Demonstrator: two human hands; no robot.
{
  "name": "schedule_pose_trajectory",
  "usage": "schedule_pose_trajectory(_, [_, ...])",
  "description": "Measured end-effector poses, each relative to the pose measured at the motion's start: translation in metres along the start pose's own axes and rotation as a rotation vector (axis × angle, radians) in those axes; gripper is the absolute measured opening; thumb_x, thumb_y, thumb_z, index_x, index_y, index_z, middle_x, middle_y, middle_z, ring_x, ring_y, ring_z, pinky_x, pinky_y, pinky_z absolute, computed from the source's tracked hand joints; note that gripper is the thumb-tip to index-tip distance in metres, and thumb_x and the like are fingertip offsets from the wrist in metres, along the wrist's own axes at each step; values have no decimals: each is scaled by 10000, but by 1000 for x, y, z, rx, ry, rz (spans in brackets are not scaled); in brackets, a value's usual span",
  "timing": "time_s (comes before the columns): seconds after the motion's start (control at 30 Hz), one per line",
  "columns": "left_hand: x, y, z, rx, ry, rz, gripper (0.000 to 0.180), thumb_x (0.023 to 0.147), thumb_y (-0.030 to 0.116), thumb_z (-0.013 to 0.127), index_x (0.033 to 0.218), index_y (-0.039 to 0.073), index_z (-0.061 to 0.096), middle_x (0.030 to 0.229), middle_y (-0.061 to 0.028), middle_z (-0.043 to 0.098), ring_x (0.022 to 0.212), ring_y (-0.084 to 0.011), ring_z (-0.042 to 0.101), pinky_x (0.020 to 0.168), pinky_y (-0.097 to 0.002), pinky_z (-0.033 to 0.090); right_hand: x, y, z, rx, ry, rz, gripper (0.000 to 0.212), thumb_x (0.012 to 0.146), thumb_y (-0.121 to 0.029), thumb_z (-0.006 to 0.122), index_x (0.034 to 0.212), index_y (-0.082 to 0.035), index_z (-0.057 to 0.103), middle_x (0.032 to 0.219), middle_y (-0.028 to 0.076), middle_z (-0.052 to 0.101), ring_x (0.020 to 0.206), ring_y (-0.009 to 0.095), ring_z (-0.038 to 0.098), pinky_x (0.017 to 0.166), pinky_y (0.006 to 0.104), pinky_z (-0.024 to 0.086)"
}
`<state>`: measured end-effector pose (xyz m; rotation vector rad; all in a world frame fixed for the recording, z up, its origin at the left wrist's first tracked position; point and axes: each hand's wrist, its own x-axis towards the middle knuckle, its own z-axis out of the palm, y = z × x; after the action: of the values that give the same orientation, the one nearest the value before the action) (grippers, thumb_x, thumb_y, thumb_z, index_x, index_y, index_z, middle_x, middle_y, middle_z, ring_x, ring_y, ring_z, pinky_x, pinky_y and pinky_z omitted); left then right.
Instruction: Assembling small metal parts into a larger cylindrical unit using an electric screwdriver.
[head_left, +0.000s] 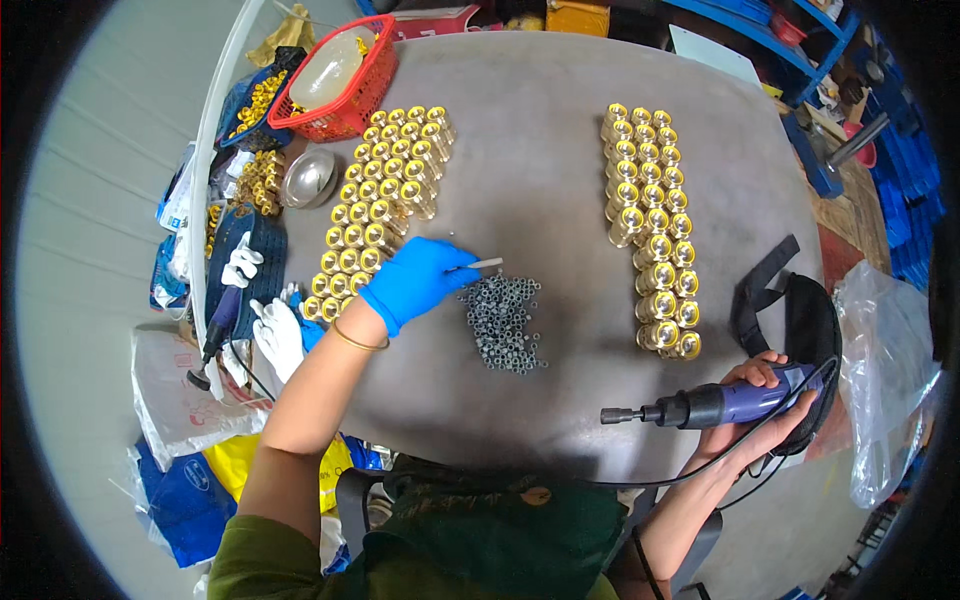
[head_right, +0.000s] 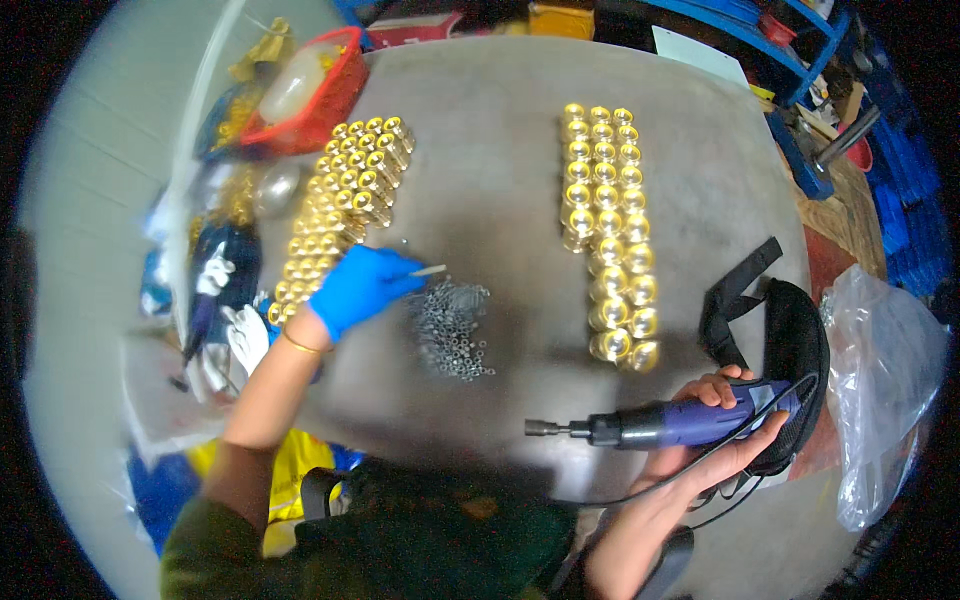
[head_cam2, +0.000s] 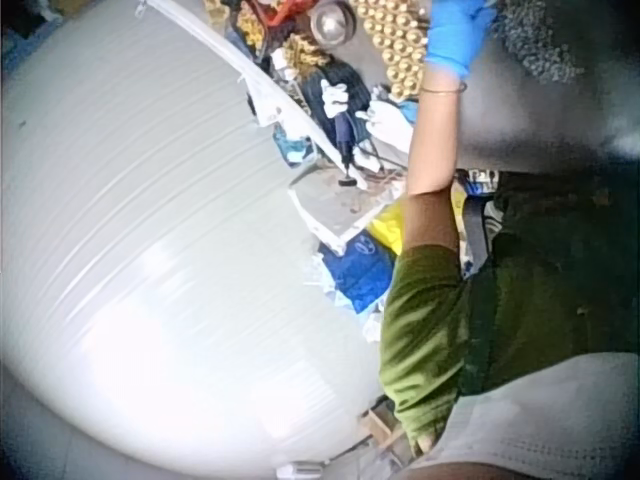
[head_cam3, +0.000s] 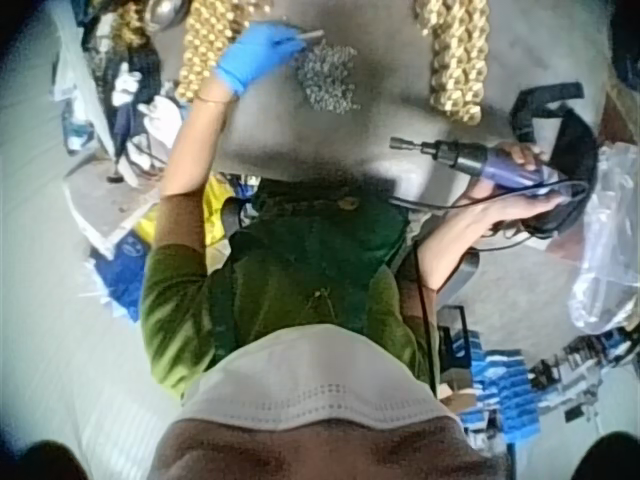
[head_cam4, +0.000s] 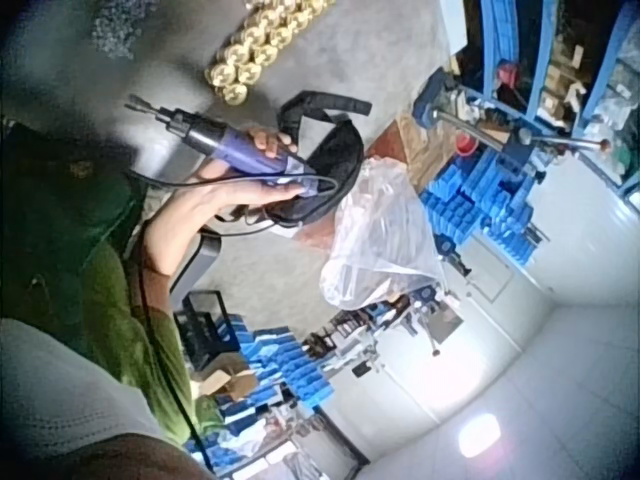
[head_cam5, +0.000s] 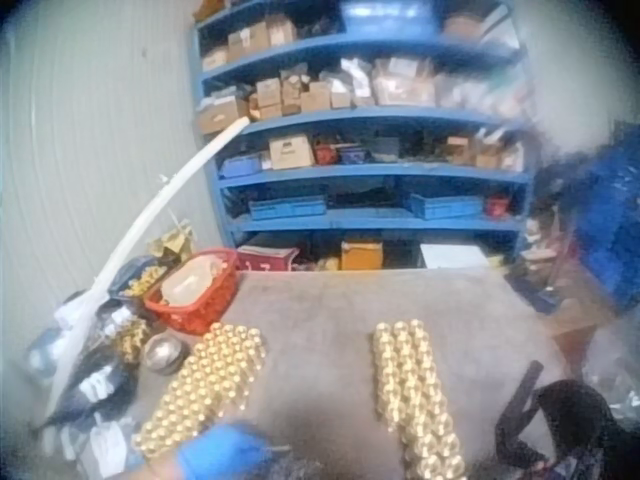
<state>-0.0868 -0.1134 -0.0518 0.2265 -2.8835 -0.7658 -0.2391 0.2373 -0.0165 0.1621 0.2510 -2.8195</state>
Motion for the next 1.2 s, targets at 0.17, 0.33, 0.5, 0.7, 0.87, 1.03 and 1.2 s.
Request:
schedule_pose_trajectory(0.17, [-1,5,-10,27,-4,-90,191,758,193,615,896,63,636,775,-143,611,663,-293,580,606,-360,464,1,1,2,-50,-4,7,492,775,-358,628,1008,32,439,914,139,500,685,150,489,619,267,437])
schedule_pose_trajectory(0.33, [16,-9,-60,-31,248,-379,224,756,230,634,860,32,614,726,-129,592,619,-226,561,593,-325,449,0,-2,5,-41,17,-34,489,784,-365,616,1022,28,450,915,135,495,674,148,481,615,266,435])
schedule_pose_trajectory(0.5, [24,-41,-70,-20,322,-264,245,771,234,629,844,3,587,709,-145,573,609,-211,535,590,-313,436,-1,2,7,-79,-6,6,481,792,-376,603,1024,19,456,927,137,501,685,147,477,625,266,435])
schedule_pose_trajectory(0.7, [29,-41,-67,-33,262,-287,243,774,229,623,842,1,575,736,-150,567,649,-242,537,610,-323,431,1,3,7,-46,-7,10,482,795,-385,596,1019,21,463,932,146,508,690,148,476,629,269,434])
schedule_pose_trajectory(0.87, [27,-53,-57,234,245,-133,318,734,268,657,918,35,544,827,-140,536,771,-299,541,660,-373,437,3,3,4,-73,-15,13,490,794,-395,596,1017,22,465,932,156,516,686,151,476,628,270,434])
schedule_pose_trajectory(1.03, [21,-39,-51,346,205,-129,430,689,292,685,1020,74,518,909,-134,527,823,-325,540,694,-397,447,2,3,6,-81,-11,0,488,794,-395,598,1015,20,468,922,154,516,683,151,477,624,268,432])
schedule_pose_trajectory(1.2, [20,-45,-58,258,22,-34,414,656,304,706,994,95,591,873,-154,566,809,-317,549,697,-402,448,3,7,10,-74,0,-1,486,786,-393,607,1003,21,474,914,144,509,670,147,465,621,265,428])
